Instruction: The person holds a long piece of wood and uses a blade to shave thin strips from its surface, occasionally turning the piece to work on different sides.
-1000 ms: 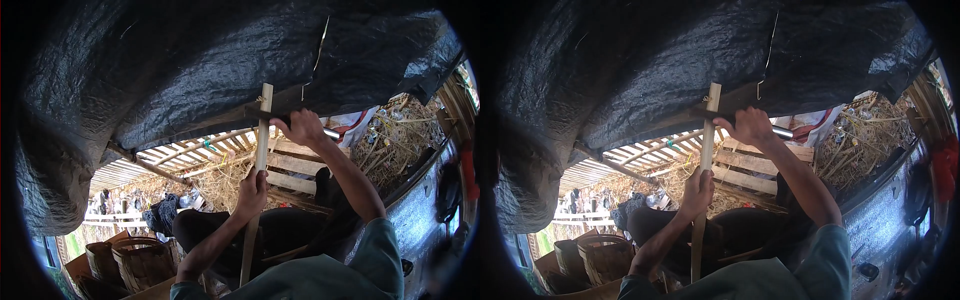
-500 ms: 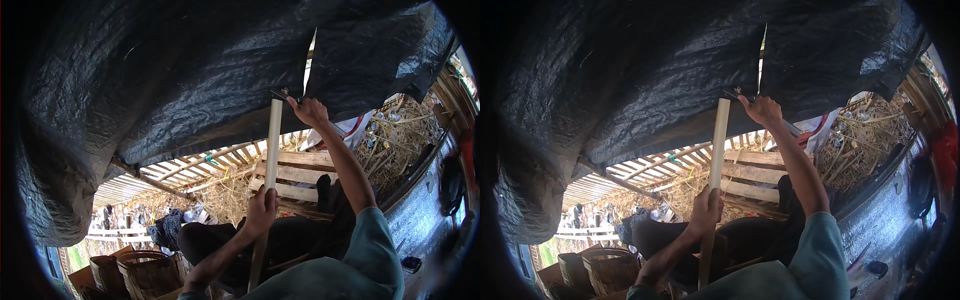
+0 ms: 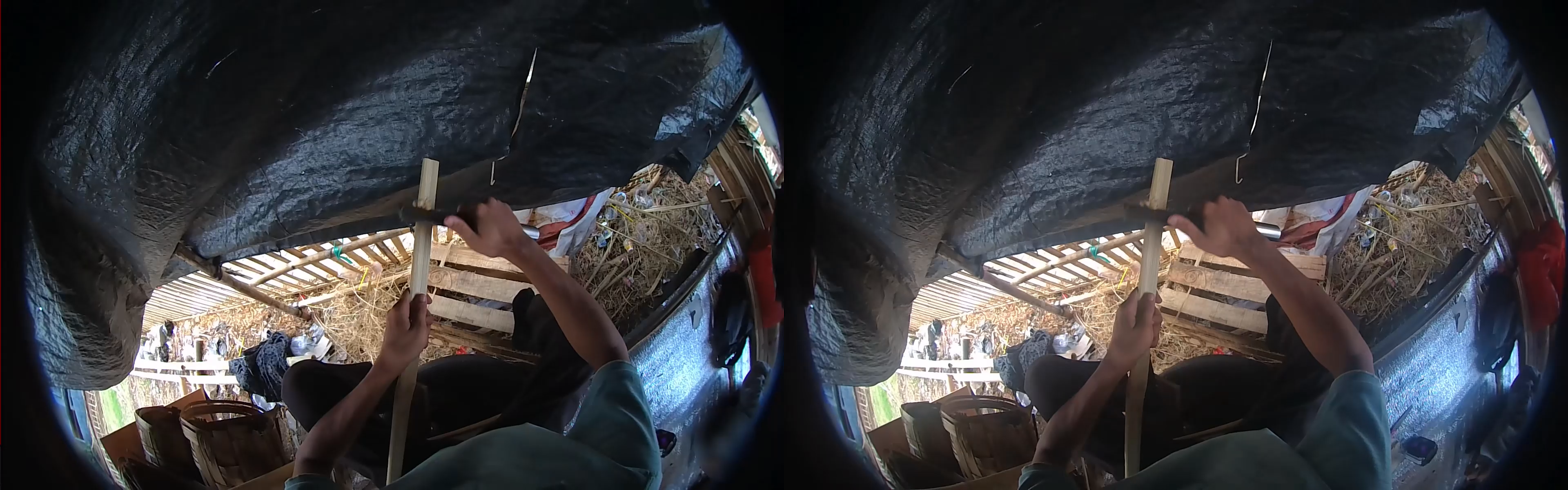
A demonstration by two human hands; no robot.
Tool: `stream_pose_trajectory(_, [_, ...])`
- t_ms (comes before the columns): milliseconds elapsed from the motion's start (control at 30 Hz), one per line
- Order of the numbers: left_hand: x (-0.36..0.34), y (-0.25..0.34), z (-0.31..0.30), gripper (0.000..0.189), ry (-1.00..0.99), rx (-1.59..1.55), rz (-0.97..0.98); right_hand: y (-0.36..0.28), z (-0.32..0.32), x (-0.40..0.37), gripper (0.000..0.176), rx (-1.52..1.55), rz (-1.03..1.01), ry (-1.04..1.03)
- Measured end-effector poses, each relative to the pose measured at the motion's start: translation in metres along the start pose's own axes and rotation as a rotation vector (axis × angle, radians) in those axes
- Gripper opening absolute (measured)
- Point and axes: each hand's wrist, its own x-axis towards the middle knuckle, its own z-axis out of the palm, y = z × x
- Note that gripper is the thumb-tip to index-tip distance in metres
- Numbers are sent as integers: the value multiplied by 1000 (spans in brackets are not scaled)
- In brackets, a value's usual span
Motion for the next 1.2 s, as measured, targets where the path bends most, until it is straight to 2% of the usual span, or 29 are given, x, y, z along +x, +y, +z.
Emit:
stream_pose_trajectory(100, [-1,1,1,22,10,17,32,-32,-4,-13,74,-25,-224,50])
stream_pose_trajectory(200, [-7,12,0,23,-11,34,56,-37,6,-13,74,-11,-265,79])
stream_pose_trajectory(233, [-8,15,-1,23,-20,35,59,-42,-4,-15,60,-88,-265,44])
stream_pose_trajectory(333, [-5,10,0,25,-3,49,15,-39,0,-17,60,-21,-265,0])
stream_pose_trajectory(433, [-6,9,2,24,15,59,21,-47,-6,-20,70,5,-208,-131])
stream_pose_trajectory(467, [-5,5,3,24,21,92,76,-49,-7,-21,74,16,-187,-170])
stream_pose_trajectory(533, [-3,-3,4,24,34,160,185,-42,0,-18,74,-35,-246,-50])
stream_pose_trajectory(600, [-5,-2,5,23,25,145,111,-24,20,-11,75,-80,-302,83])
stream_pose_trajectory(667, [-10,-3,9,23,15,152,85,-11,4,13,77,-177,45,59])
stream_pose_trajectory(733, [-10,-3,15,23,4,189,130,9,-10,31,79,-137,54,92])
stream_pose_trajectory(800, [3,-2,13,24,32,249,171,5,-11,29,81,-1,173,56])
stream_pose_trajectory(867, [-2,-9,10,26,36,314,164,0,-22,30,83,-24,246,-118])
stream_pose_trajectory(933, [2,-7,10,25,33,202,137,-9,-25,19,85,-108,94,-51])
stream_pose_trajectory(1033, [1,-8,9,24,46,73,53,-21,-19,2,84,-120,-154,-146])
stream_pose_trajectory(1067, [0,-7,8,23,36,104,73,-23,-17,-3,82,-140,-247,-164])
stream_pose_trajectory(1100, [-1,-3,7,23,26,136,93,-18,-11,-3,80,-124,-358,-87])
stream_pose_trajectory(1200, [-11,-11,6,23,8,274,151,19,13,24,81,-283,38,130])
